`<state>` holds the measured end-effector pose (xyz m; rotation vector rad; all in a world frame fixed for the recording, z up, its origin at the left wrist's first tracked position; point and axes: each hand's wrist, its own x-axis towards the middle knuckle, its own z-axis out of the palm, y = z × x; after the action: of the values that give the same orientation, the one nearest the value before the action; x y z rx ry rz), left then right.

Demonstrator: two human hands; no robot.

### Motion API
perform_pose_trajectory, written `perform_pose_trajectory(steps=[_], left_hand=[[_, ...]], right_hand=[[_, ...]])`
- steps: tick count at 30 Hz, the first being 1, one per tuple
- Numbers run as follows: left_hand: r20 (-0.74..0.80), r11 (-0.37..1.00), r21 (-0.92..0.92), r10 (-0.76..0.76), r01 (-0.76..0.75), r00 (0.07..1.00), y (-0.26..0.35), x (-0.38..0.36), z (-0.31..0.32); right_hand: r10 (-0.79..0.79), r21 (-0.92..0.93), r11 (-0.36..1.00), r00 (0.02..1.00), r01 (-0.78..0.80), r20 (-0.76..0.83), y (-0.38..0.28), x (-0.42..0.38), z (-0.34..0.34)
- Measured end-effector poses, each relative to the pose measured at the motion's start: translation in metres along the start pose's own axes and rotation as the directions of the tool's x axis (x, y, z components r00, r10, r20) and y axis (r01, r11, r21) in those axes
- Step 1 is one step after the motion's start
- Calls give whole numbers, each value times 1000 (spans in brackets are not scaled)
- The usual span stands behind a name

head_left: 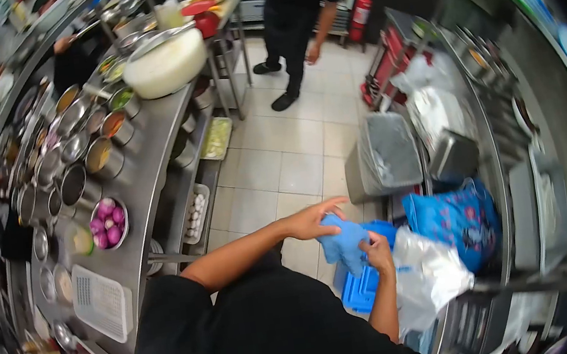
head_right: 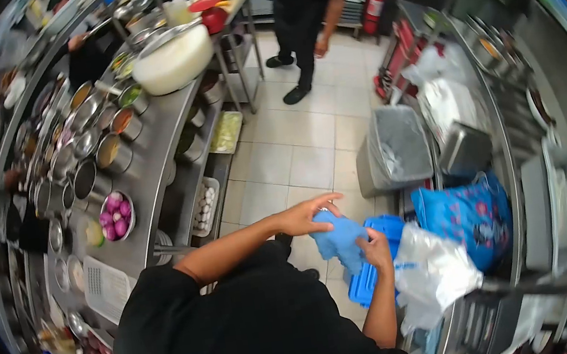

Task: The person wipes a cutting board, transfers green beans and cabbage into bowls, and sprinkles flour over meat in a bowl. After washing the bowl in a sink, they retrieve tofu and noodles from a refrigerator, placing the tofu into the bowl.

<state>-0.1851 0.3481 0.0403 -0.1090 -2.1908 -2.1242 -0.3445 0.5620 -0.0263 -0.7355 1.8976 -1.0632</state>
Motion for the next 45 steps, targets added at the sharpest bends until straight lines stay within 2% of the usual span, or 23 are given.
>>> perform_pose_trajectory(steps=[2,4,6,9,11,12,16,17,18,19,22,23,24,25,27,30,31,35,36,38,40,43,45], left_hand=[[-309,925,257,-197,281,931,-22,-29,-50],[-557,728,431,-250,533,792,-53,-67,-91],[-698,409,423,-422,808,579,-104,-102,-118],[-649,351,476,-479,807,591,-131,-126,-150],[-561,675,364,-391,642,729,-151,-138,-156],[-570,674,362,-386,644,725,-148,-136,-161],[-631,799,424,-78,427,772,-117,-87,-190],[-696,799,435,4,416,718,-102,-77,-202],[-756,799,442,87,409,648,-93,-68,-216],[-739,792,466,103,394,666,-98,-66,-232],[-698,878,243,-137,412,703,-98,-69,-274],[-780,954,-146,-274,262,562,-97,-68,-277],[-780,871,-491,-449,18,435,-88,-69,-274],[-790,869,-494,-456,13,411,-73,-70,-275],[-851,741,-512,-369,-435,374,-37,-67,-285],[-922,734,-349,-159,-583,352,-20,-66,-304],[-938,704,-284,-63,-651,341,-22,-68,-315],[-993,634,-73,-118,-770,-3,22,-51,-348],[-992,640,-33,-115,-768,-54,26,-50,-361],[-976,663,202,200,-721,-90,33,-52,-385],[-975,690,221,135,-689,-178,45,-58,-396],[-893,916,217,47,-338,-447,55,-80,-397],[-888,904,226,38,-363,-458,51,-89,-393]], right_hand=[[-76,143,986,996,82,-43,-30,37,-16],[-256,67,964,966,257,-13,-54,84,-21],[-173,-179,969,985,172,12,-53,148,0],[-205,-393,896,978,205,42,-103,194,45],[-176,-243,949,978,200,116,-171,196,85],[-151,-83,983,974,166,171,-197,200,101],[-293,-95,931,879,351,375,-225,252,138],[-307,-94,930,893,355,329,-242,253,143],[-320,105,945,811,310,490,-259,255,149],[-363,290,930,682,225,635,-274,260,151],[-374,258,927,652,271,660,-311,285,153],[-319,169,944,651,283,689,-319,305,150],[-311,167,946,632,278,710,-323,324,152],[-277,95,945,615,312,739,-325,345,156],[-224,-26,903,520,430,824,-340,371,167],[-296,57,824,342,564,892,-370,397,195],[-245,74,876,308,476,919,-381,415,202],[-459,346,798,124,494,880,-413,485,243],[-445,356,798,78,485,892,-423,490,251],[-224,239,949,-93,204,970,-439,495,272],[-261,289,933,-151,215,954,-446,503,291],[-430,426,901,46,84,901,-466,516,309],[-482,480,875,22,67,876,-483,518,318]])
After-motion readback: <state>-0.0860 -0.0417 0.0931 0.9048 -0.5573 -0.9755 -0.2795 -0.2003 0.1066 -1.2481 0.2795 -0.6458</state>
